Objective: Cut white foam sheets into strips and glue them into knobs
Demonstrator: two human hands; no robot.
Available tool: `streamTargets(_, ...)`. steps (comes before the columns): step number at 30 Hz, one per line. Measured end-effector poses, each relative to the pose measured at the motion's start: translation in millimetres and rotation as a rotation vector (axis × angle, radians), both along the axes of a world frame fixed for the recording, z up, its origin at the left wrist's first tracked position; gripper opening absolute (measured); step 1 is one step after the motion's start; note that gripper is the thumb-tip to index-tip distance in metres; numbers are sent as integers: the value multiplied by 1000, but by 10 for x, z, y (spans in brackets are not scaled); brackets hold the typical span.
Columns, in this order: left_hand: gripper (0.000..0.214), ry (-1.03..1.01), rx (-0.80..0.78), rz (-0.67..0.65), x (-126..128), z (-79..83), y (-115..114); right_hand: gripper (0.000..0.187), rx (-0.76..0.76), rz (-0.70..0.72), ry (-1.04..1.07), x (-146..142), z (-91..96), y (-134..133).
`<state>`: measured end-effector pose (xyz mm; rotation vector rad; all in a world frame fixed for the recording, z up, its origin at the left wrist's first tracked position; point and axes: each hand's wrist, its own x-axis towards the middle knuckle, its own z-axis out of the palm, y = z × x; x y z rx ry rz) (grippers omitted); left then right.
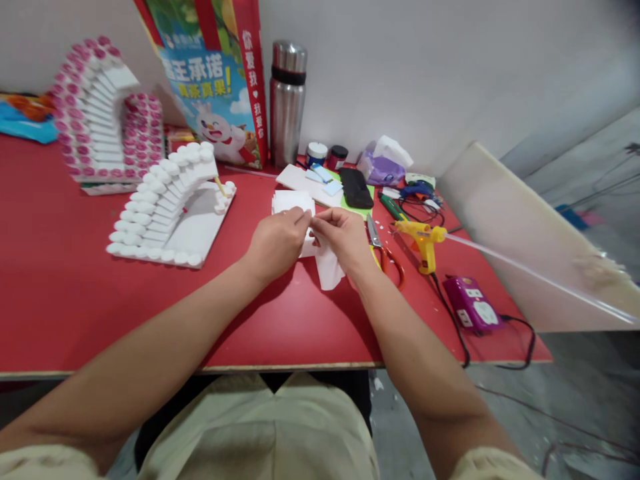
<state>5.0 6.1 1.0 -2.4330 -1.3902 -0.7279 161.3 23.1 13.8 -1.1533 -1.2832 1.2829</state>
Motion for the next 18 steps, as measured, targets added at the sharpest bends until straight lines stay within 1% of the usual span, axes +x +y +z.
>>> streamTargets(2, 29, -66, -43, -29, 1, -9, 1, 18, 6, -2, 9, 14, -33, 26)
streamTargets(3, 29, -131, -71, -56, 1, -16, 4, 16, 13, -5, 11, 19, -46, 39)
streamTargets(5, 28, -327, -141, -124, -1, -29, 19, 13, 27, 4, -1, 26, -61, 60)
streamTargets(7, 27, -574, -241, -179, -7, -45, 48, 13, 49, 37, -39, 29, -69, 70)
streamTargets(9, 25, -785, -357, -207, -17, -66, 88, 13, 117, 63, -124, 33, -81, 71)
streamTargets(10, 23, -854, -400, -213, -23, -77, 110, 12, 171, 63, -185, 36, -90, 69)
streamTargets(11, 22, -892, -423, -216, -30, -89, 128, 11, 231, 55, -252, 42, -99, 65)
streamTargets(13, 22, -886, -406, -214, -44, -105, 153, 8, 353, 34, -394, 55, -111, 50)
streamTargets(16, 24, -789, -329, -200, -58, -109, 152, 11, 494, 21, -629, 58, -82, 6)
streamTargets(18, 25, -721, -294, -181, -56, -100, 137, 12, 535, 16, -849, 32, -23, -37)
